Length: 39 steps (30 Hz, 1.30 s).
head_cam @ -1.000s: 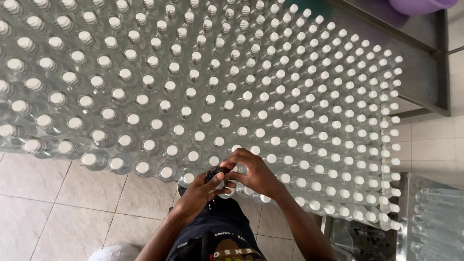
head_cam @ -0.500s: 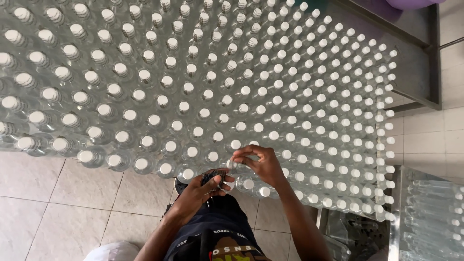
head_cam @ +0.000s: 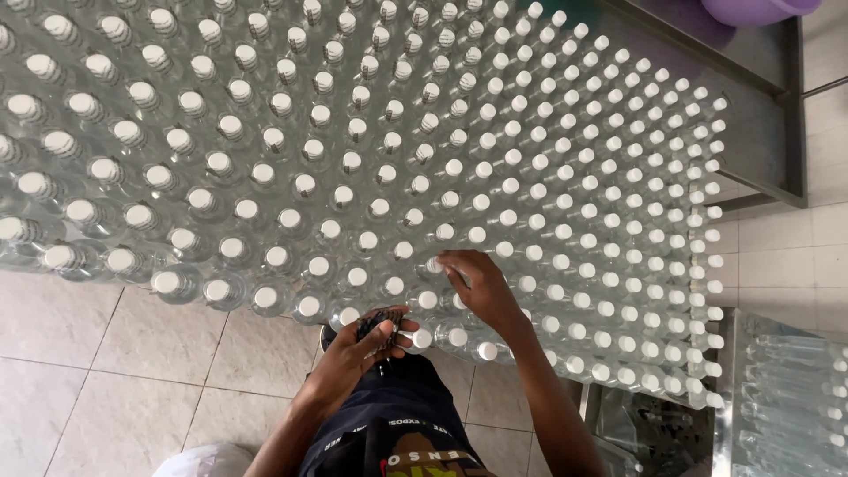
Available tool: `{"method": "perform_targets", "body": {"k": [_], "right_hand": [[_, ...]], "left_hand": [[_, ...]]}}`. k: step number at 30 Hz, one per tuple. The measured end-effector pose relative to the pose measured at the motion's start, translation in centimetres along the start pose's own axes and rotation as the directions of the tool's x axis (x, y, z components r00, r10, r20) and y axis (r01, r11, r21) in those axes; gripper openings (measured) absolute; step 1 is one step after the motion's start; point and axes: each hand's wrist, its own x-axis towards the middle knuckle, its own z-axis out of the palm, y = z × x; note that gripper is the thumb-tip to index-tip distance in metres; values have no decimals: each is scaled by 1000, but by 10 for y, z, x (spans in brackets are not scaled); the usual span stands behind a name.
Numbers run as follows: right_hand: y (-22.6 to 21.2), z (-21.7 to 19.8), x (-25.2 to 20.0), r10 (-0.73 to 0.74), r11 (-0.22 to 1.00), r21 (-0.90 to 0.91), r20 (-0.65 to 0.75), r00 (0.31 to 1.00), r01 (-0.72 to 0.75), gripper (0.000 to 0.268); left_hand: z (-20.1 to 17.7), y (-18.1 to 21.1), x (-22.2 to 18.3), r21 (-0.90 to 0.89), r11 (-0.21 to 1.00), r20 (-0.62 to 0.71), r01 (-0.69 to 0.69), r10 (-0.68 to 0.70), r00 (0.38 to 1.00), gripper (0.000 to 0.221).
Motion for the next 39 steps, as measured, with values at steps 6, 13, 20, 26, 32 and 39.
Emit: {"method": "perform_targets", "body": {"k": [6,13,20,26,32,39], "right_hand": [[-3,7,2,-51,996,-75,-53,997,47,20],[-10,-1,0,45,998,-55,52,998,-42,15],[-99,-38,-11,111,990,81,8,994,-112,40],[-120,-34,-26,121,933,329,92,988,-145,39],[-110,-32,-35,287,852,416,138,948,-319,44],[-88,-8,-27,400,843,429,-93,912,-325,29]], "left_hand": [[6,1,2,-6,1000,13,26,-26,1000,55],[10,3,2,44,999,27,10,-11,1000,60],[11,-15,14,-43,998,57,-35,37,998,56],[9,-23,14,4,1000,193,6,-7,981,48],[7,-22,9,65,995,203,70,-82,976,39],[-17,-42,20,-98,992,132,-75,88,987,50]]}}
